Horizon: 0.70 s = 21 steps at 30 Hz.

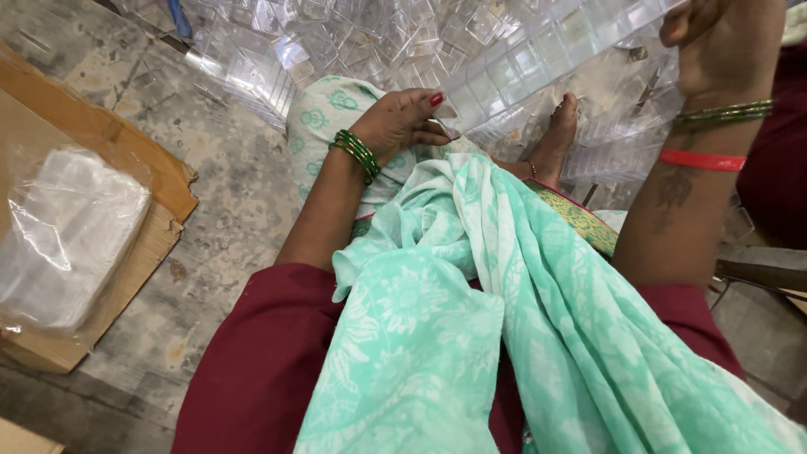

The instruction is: The person sits on the floor and repeatedly separates individual clear plastic containers from a connected strip by hand. They pull each unit apart and place it into a growing pile on the floor.

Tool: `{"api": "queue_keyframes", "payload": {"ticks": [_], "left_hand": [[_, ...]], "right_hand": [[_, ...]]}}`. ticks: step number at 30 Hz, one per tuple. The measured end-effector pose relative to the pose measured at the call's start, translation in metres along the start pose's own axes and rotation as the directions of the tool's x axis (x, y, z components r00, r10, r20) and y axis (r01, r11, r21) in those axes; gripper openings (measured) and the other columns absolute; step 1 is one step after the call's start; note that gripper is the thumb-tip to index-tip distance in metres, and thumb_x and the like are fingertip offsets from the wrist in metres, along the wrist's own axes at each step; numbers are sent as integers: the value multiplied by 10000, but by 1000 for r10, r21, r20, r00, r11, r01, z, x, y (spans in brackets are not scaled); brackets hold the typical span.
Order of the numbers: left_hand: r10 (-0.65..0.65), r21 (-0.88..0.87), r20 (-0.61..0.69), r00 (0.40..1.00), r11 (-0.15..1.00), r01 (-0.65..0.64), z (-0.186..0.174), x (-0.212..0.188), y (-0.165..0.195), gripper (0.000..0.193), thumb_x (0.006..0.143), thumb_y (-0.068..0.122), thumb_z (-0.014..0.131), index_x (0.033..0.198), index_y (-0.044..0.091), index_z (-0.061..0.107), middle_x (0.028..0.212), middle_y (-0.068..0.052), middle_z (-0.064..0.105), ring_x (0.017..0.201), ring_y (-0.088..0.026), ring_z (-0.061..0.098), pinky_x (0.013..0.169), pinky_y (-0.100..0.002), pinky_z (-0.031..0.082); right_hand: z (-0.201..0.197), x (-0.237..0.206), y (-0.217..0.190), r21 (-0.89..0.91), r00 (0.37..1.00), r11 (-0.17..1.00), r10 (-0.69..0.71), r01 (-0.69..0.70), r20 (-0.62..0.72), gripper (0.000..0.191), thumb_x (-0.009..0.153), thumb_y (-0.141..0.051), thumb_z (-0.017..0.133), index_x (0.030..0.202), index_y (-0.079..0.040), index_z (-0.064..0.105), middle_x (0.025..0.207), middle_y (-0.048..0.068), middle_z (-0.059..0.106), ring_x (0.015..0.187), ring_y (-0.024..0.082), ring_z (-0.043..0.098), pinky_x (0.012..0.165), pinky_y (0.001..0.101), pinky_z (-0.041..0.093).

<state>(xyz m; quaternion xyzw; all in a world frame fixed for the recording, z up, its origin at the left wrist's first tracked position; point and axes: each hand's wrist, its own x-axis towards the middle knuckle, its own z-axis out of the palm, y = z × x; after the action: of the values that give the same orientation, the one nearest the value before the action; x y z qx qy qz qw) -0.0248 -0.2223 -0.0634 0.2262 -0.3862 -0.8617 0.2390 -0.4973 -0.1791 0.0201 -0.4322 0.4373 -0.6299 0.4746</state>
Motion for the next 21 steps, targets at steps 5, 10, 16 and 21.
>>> {"api": "queue_keyframes", "payload": {"ticks": [5, 10, 16, 21], "left_hand": [[-14, -15, 17, 1000, 1000, 14, -1, 1, -1, 528, 968, 373, 696, 1272, -42, 579, 1104, -117, 715, 986, -218, 749, 917, -332, 629], [2, -58, 6, 1000, 998, -2, -5, 4, -3, 520, 952, 366, 712, 1275, -14, 563, 1087, -103, 706, 972, -216, 742, 905, -346, 629], [-31, -130, -44, 999, 991, 25, -9, 7, -6, 498, 973, 361, 729, 1242, -17, 546, 1011, -111, 678, 895, -224, 734, 889, -390, 655], [41, -71, 76, 996, 997, -36, -9, 3, -8, 488, 947, 307, 743, 1271, 11, 528, 1106, -81, 679, 896, -207, 735, 866, -383, 639]], "right_hand": [[14, 7, -3, -60, 1000, 998, 10, -11, -7, 499, 1252, -343, 495, 865, -27, 507, 753, 117, 520, 629, 210, 475, 603, 292, 348], [13, 6, 0, 64, 999, 998, -6, 4, 34, 450, 1231, -318, 482, 874, -47, 522, 789, 111, 553, 733, 234, 576, 655, 316, 432], [12, -7, 7, 215, 980, 974, 103, -65, -171, 450, 1237, -336, 479, 898, -42, 505, 802, 92, 537, 732, 215, 573, 616, 279, 387], [41, -25, 5, 280, 992, 960, 47, -11, -119, 414, 1200, -385, 544, 950, -56, 543, 833, 72, 584, 783, 187, 650, 695, 269, 519]]}}
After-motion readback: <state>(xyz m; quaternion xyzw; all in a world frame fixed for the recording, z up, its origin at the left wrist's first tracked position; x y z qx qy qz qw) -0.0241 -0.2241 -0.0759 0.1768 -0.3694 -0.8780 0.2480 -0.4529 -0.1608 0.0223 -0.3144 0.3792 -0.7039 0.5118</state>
